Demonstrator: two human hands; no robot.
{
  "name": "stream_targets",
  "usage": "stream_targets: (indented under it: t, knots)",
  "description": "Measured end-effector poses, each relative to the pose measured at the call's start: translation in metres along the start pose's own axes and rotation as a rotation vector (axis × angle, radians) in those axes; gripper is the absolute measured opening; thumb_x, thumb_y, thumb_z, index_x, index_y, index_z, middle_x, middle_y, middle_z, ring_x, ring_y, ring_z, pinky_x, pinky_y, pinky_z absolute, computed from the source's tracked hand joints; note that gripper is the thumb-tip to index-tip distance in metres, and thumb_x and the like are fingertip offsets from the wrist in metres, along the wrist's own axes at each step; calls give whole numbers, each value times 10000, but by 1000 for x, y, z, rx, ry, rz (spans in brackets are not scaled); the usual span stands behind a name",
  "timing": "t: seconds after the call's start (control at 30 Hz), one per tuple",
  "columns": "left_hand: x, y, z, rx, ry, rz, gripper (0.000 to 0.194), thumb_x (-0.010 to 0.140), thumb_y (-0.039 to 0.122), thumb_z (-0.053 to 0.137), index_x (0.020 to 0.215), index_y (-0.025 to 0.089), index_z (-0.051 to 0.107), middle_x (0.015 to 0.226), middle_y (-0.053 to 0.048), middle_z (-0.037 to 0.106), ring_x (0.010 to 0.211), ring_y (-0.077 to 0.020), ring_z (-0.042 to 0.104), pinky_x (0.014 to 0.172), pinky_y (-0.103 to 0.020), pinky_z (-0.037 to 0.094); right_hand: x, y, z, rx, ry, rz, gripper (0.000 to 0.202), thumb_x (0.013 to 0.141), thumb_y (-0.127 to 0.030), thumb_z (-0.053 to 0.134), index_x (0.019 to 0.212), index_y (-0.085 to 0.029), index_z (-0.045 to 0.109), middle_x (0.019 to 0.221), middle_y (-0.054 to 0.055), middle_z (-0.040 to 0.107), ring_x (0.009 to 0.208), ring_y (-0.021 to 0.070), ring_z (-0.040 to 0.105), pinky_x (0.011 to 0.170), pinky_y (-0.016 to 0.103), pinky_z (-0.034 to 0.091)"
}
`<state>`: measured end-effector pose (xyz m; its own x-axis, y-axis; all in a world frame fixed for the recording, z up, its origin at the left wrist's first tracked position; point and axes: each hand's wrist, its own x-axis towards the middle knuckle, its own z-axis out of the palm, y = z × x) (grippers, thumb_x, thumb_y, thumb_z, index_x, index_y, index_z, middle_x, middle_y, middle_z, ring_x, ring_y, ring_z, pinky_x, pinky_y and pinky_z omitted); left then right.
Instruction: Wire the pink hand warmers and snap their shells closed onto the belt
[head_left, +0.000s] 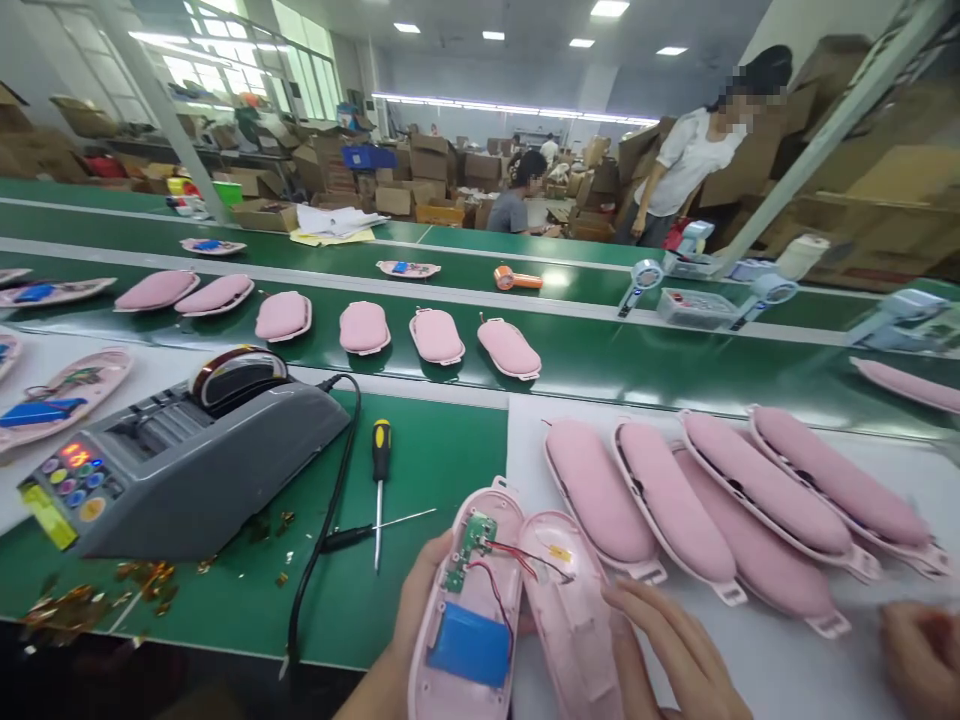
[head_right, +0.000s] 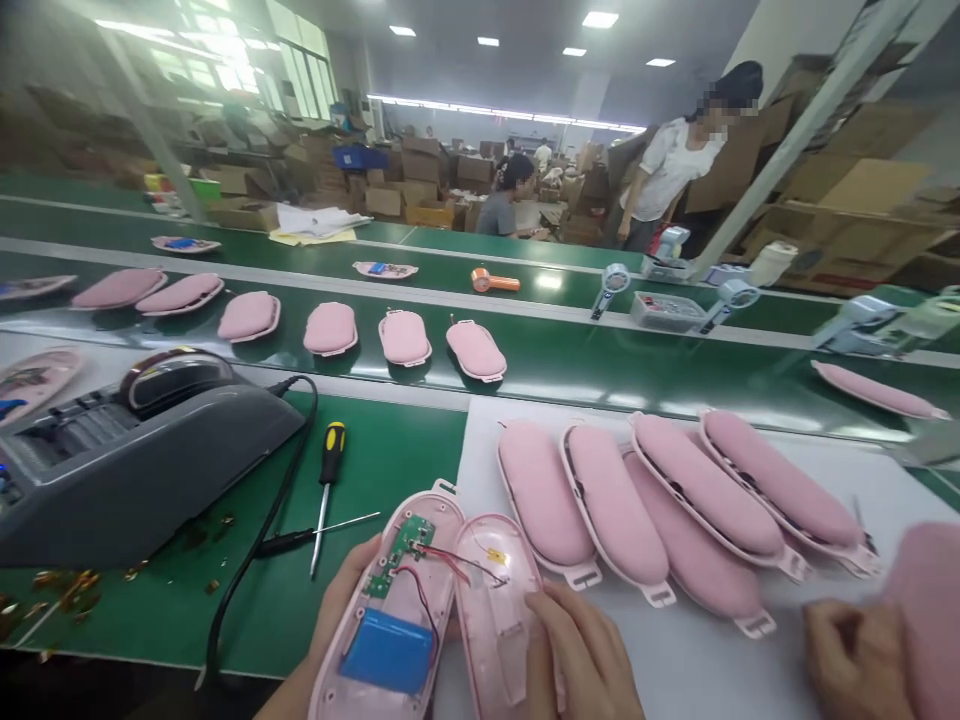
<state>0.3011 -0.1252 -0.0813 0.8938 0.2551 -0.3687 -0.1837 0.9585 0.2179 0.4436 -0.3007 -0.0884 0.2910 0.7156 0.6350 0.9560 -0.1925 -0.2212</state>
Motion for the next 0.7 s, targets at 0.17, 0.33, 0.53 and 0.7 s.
stream_targets:
  t: [0.17,0.33,0.53,0.7]
  knots:
    - [0,4,6,-1,-3,-31,309,789,388,603,890,128,735,800,-81,752,857,-277,695,907,-442,487,-8,-17,9,75,-33,228,223,863,-294,565,1067,-261,647,996,70,659,892,258,641,721,399,584]
    - [-4,4,20,19,29,-45,306,813,361,562,910,121,726,799,-86,750,823,-267,700,898,-452,495,18,-36,19,110,-15,279,252,841,-269,569,1065,-324,672,968,85,654,884,282,637,709,418,587]
    - [-6,5,24,75,40,2,285,837,344,557,846,116,727,714,-73,743,824,-263,703,902,-423,497,58,-39,13,187,-51,261,299,810,-304,591,1080,-399,674,970,74,659,907,293,643,759,408,588]
    - [-6,13,18,135,24,33,287,843,359,575,927,133,730,744,-59,748,826,-258,704,890,-399,502,31,-26,8,209,-96,513,380,784,-398,611,1162,-371,638,961,78,668,819,304,647,682,436,579]
